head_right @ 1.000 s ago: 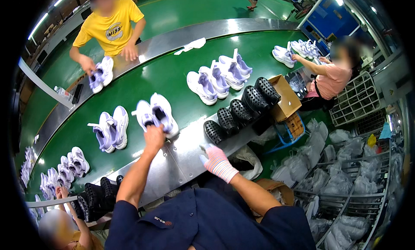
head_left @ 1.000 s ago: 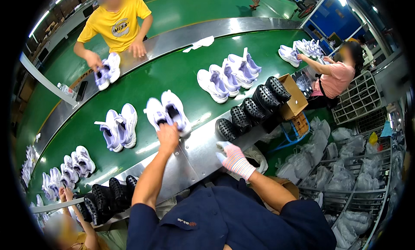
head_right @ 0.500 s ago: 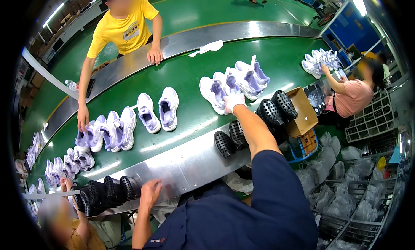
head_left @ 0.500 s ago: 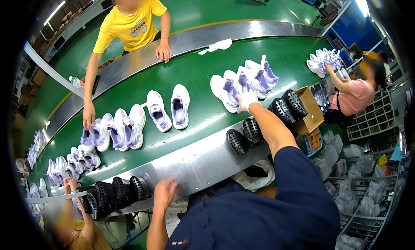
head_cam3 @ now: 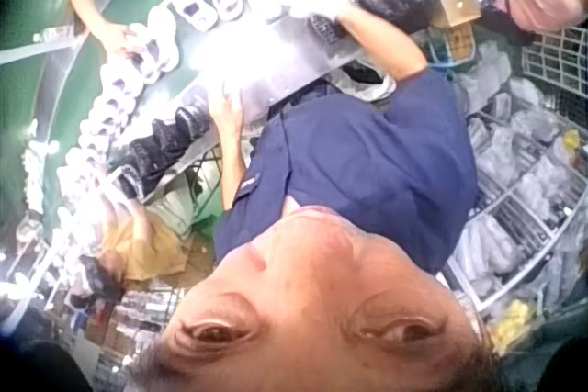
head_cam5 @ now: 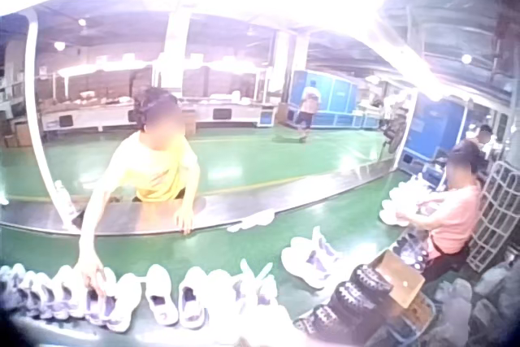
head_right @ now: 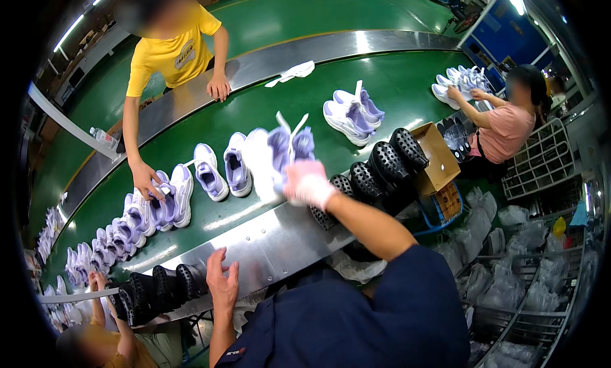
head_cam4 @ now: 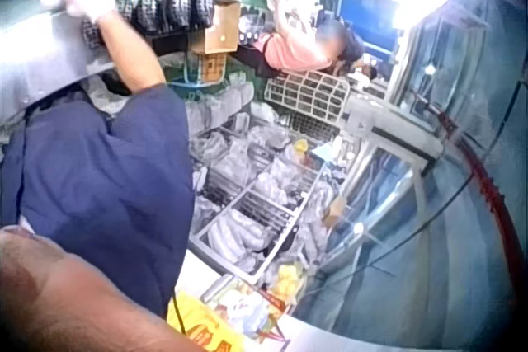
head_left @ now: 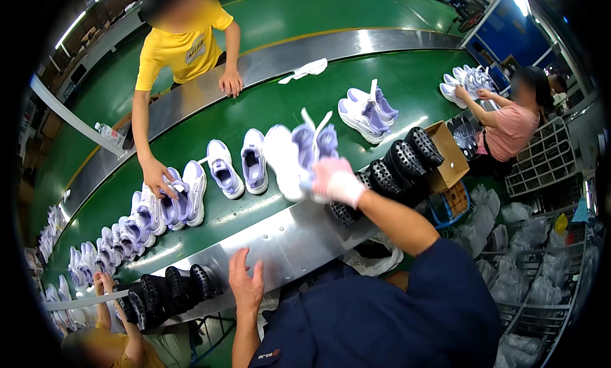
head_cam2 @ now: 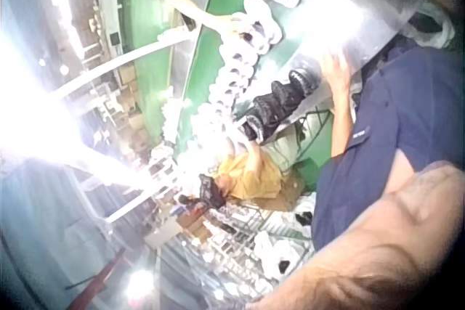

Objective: The person takes shoe soles from a bag and places them on a conveyor belt, then takes white shoes from the belt and inserts black plastic soles into them by hand.

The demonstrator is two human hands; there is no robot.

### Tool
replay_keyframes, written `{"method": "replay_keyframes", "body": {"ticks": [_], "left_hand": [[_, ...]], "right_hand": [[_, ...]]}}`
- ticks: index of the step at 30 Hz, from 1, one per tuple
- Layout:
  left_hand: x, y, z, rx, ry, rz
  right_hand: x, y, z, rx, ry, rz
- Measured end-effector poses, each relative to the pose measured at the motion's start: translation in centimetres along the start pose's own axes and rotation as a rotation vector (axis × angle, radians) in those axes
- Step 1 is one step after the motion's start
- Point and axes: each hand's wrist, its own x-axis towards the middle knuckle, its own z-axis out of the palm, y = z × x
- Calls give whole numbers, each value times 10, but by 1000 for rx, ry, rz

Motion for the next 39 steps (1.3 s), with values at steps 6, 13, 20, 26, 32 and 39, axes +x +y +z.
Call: {"method": "replay_keyframes", "body": {"ticks": [6, 13, 20, 26, 32, 39], "left_hand": [[30, 32, 22, -41, -119, 102], [16, -84, 48, -22, -186, -69], [0, -66, -10, 289, 111, 75], [4, -9, -9, 53, 153, 133], [9, 36, 12, 4, 69, 288], [43, 124, 9, 201, -365, 664]], "right_hand": [[-144, -51, 55, -101, -94, -239], [-143, -73, 191, 46, 130, -411], [-176, 72, 78, -136, 833, 296], [-149, 170, 81, -318, 674, 479], [-157, 158, 60, -317, 767, 292], [-205, 34, -13, 198, 271, -450]]}}
